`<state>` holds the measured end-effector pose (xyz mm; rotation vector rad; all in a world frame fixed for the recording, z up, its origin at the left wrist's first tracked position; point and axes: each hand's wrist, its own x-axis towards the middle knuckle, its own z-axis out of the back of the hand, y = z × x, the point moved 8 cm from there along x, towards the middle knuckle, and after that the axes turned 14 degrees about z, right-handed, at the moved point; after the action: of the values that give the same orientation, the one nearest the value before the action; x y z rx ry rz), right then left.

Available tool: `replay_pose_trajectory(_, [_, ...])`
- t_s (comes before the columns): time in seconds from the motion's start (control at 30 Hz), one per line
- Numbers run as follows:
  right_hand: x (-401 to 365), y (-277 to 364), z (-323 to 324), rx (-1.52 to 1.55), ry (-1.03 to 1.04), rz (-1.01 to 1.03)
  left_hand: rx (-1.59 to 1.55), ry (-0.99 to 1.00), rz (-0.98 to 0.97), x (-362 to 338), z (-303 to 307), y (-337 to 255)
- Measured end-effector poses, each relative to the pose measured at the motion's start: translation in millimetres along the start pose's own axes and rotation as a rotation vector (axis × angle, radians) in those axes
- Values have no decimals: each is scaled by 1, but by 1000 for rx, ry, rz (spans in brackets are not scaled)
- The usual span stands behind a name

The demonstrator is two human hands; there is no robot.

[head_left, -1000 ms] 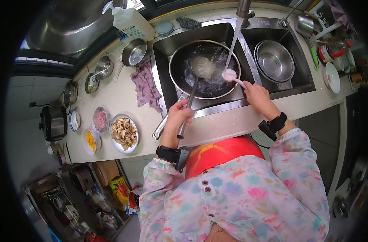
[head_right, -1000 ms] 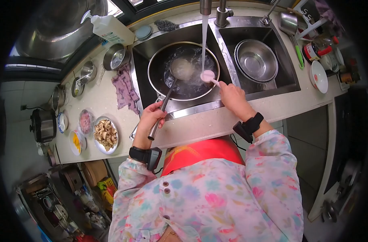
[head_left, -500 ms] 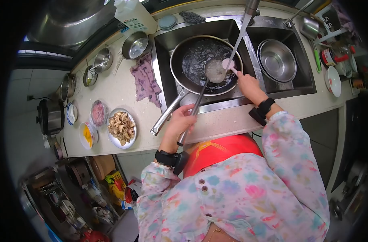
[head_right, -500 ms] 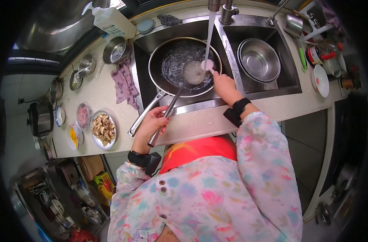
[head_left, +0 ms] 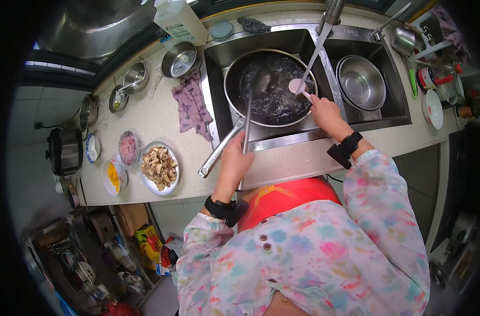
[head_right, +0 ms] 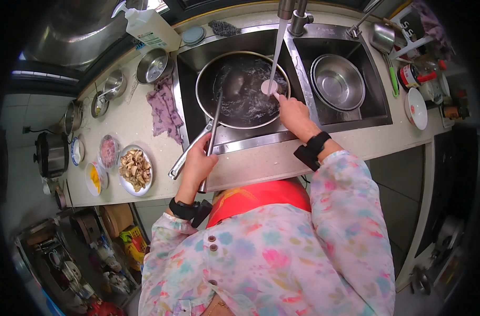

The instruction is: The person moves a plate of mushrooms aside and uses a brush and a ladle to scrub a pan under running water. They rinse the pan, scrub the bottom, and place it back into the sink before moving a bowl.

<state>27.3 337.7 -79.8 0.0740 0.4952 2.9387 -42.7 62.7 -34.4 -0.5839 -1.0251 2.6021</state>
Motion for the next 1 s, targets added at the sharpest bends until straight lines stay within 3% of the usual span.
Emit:
replay_pose_trajectory(0.07, [-13, -4, 3, 223, -235, -13, -48, 40, 125, 2, -5, 16])
replay_pose_trajectory(0.17, [-40, 15, -37, 1004, 1, -602, -340, 238, 485, -2, -17, 25])
replay_pose_trajectory(0.23, [-47, 45, -57, 1381, -43, -772, -516, 326, 519, -1, -34, 23])
replay_pose_trajectory(0.37, [-47, 115, -39, 1651, -46, -821, -514, 428, 457, 3, -57, 13])
replay_pose_trajectory(0.43, [-43, 134, -37, 1769, 1, -736, -495, 548, 501, -7, -45, -17])
replay_pose_trajectory(0.47, [-42, 141, -37, 1826, 24, -693, -324, 547, 429, -6, -34, -18])
replay_pose_trajectory(0.53, [-49, 135, -38, 1792, -40, -703, -70, 96, -10, -1, 15, -10])
replay_pose_trajectory(0.6, [-56, 126, -36, 1764, -56, -715, 387, -275, -209, -16, 71, -2])
replay_pose_trajectory(0.67, [-69, 121, -23, 1641, -13, -707, 429, -165, -52, -15, 78, 60])
replay_pose_trajectory(0.77, [-87, 115, 0, 1399, 14, -665, -338, 425, 588, -17, 47, 116])
replay_pose_trajectory(0.9, [-102, 105, 13, 1160, 47, -606, -715, 863, 677, -27, 24, 74])
replay_pose_trajectory(0.93, [-105, 104, 15, 1128, 71, -597, -923, 933, 615, -27, 22, 54])
replay_pose_trajectory(1.0, [-103, 97, 22, 1014, 53, -474, -1370, 1006, 715, -26, 2, 22])
